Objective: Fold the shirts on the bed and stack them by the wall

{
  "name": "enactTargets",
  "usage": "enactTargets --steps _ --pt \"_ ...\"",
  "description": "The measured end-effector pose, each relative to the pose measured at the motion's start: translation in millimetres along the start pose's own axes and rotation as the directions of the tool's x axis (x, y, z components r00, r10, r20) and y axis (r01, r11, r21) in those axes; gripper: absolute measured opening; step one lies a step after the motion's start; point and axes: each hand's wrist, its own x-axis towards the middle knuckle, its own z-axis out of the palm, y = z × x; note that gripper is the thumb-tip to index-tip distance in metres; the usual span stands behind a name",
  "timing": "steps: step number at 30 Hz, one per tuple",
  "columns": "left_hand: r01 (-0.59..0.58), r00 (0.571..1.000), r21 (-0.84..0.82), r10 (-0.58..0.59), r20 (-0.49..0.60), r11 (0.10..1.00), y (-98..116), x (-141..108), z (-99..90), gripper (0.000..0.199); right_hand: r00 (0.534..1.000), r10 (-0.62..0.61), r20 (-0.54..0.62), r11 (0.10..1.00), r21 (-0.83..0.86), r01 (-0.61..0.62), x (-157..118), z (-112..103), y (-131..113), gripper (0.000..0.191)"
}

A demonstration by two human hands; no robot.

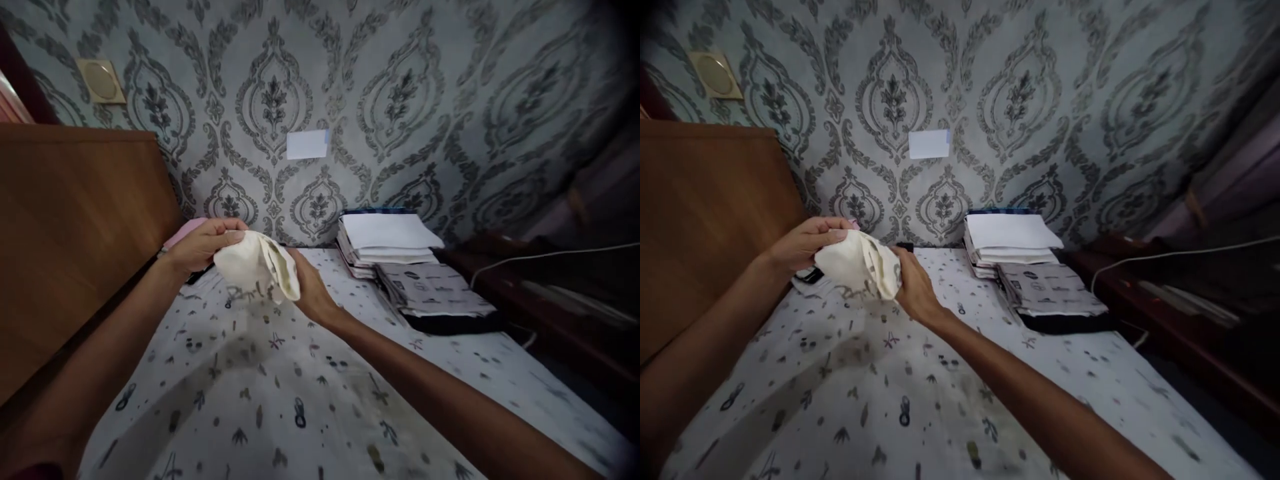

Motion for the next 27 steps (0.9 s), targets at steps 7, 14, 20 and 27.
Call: enactTargets --steps 7,14,20,27 --pt "-0.138 0.969 0.252 0.183 -0.164 0.958 31.2 -26.0 -16.8 0.01 0.906 0.141 0.399 0.683 0.623 -0.381 -55.1 -18.5 -49.9 0.043" --pt "-0.334 0.927 0.348 0.373 -0.049 0.876 31.2 24.2 64.8 0.008 0.855 0.299 0.424 0.379 0.769 -0.514 -147.9 -22.9 -56.1 0.05" --pt "-0.247 0.937 0.27 0.159 0.311 0.931 -4.1 2.2 189.9 0.01 0.784 0.578 0.228 0.501 0.659 -0.561 -215.8 -34.5 -16.9 0.073" --pt "-0.108 0.948 -0.135 0.143 0.286 0.985 32.3 -23.5 223.0 0.014 0.668 0.699 -0.255 0.676 0.539 -0.502 -212.2 -37.1 31.0 0.117"
